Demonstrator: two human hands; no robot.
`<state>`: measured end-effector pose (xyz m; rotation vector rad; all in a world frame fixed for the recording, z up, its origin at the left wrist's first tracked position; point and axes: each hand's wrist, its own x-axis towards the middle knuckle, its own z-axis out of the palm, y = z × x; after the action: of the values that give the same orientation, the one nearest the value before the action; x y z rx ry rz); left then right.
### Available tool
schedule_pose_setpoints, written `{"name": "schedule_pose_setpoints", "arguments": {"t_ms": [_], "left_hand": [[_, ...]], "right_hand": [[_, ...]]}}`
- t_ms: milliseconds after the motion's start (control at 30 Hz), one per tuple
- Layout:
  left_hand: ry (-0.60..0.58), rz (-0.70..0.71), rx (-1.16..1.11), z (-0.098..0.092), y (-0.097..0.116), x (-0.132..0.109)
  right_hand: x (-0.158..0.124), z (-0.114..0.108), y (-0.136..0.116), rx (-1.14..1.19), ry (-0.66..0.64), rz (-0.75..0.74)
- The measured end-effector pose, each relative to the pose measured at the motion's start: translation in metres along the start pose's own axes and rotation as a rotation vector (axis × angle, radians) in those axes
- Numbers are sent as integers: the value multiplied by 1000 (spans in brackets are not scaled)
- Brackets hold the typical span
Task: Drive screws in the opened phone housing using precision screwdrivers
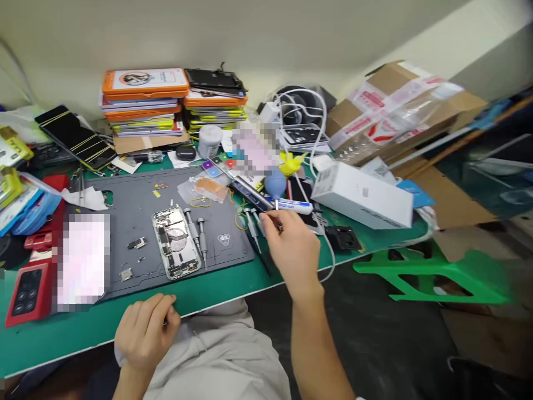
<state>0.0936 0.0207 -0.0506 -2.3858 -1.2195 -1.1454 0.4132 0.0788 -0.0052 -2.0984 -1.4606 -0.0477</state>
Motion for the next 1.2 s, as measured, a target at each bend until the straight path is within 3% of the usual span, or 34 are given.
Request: {"name": "schedule_pose_setpoints", "arguments": {"t_ms": [233, 433, 533, 633, 767, 900, 1033, 1200], "left_hand": [[-38, -67, -45, -5, 10, 1], [-35, -87, -73, -7, 13, -3], [-37, -95, -80, -7, 12, -5], [-35, -97, -85, -6, 12, -6], [-25, -103, -85, -5, 12, -7], [-22, -120, -74, -4, 13, -7], [-14, -155, -70, -3, 14, -5], [-9, -168, -56, -3, 15, -6]], "right_hand": [[-5, 5, -14, -274, -213, 42], [-2, 5, -17, -283, -235, 40], [1, 1, -21, -127, -102, 89], [1, -3, -38, 242, 68, 136], [-1, 3, -75, 808, 47, 71], [2, 22, -112, 1056, -215, -53], [10, 41, -138, 948, -525, -213], [15, 56, -155, 882, -666, -270]]}}
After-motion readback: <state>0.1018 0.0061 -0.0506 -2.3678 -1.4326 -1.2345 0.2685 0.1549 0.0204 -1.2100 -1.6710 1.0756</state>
